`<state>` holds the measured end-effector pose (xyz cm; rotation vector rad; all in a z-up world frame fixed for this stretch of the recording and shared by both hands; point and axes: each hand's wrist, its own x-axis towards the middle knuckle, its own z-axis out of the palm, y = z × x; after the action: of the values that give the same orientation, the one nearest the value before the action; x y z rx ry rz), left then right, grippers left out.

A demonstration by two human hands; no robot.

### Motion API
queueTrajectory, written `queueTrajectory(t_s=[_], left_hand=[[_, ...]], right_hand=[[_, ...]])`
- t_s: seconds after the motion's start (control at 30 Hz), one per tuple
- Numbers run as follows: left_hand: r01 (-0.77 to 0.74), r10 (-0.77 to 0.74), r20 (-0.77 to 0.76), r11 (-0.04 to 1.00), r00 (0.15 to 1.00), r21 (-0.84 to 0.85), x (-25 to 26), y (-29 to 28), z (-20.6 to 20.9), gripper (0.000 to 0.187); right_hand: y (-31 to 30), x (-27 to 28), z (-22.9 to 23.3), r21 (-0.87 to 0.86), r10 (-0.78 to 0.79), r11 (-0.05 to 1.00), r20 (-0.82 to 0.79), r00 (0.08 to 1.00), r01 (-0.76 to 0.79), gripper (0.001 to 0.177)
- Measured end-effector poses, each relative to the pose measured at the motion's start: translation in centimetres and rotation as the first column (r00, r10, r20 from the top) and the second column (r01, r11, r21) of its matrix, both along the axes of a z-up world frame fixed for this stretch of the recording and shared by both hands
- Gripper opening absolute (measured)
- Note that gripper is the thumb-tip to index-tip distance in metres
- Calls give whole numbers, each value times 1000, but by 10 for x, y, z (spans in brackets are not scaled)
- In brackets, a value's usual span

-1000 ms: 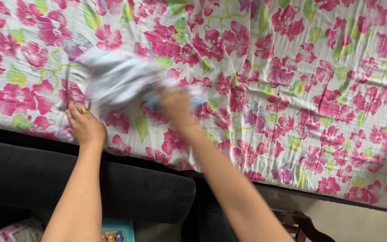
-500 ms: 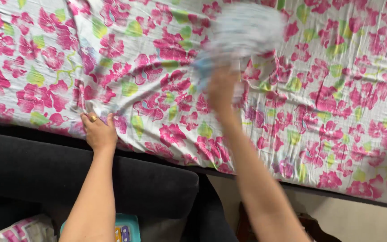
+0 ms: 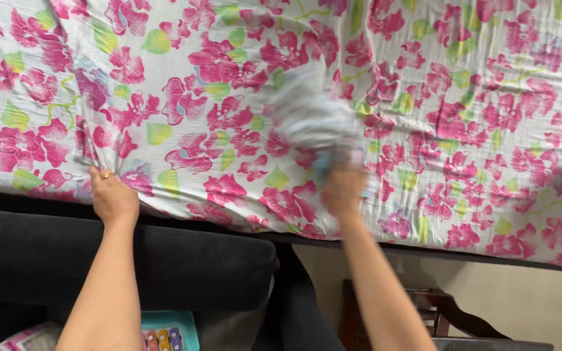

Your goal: The person wipes a bedsheet using a small patterned cloth, moving across different areas of the bed and shifting a toy cash register aside.

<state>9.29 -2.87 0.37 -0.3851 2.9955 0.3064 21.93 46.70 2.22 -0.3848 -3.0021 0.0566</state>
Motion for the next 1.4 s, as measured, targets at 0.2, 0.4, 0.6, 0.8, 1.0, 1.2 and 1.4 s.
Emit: queueTrajectory(t_s=[0.2,0.4,0.6,0.8,1.0,1.2,1.4], left_hand=[[-128,129,-8,971,992,-201,-14,58,11,61],[205,-203,-90,979,975,11,-36,164,-11,93],[47,-51,-51,996,997,-71,-76,170,-3,67],[223,-265,-115,931,957,-291,-89,147,-35,37],[200,-208,-52,971,977,-130,-54,127,-19,20],[65,-73,-29,973,997,-223,-56,114,-6,26],[-81,36,-260,983,965,-163,-112,123,3,78]], right_hand=[[100,-14,36,-321,-504,815,23,864,483,62],[-50,-87,46,-451,82,857,-359,930,-250,74],[-146,-112,57,-236,323,922,36,946,-306,65],[-139,-143,-4,-168,451,863,-168,877,-476,62],[4,-184,-66,138,162,973,172,972,-187,35],[168,-187,31,-151,-502,812,313,807,564,67],[75,-271,36,1,74,997,-362,929,-79,54]])
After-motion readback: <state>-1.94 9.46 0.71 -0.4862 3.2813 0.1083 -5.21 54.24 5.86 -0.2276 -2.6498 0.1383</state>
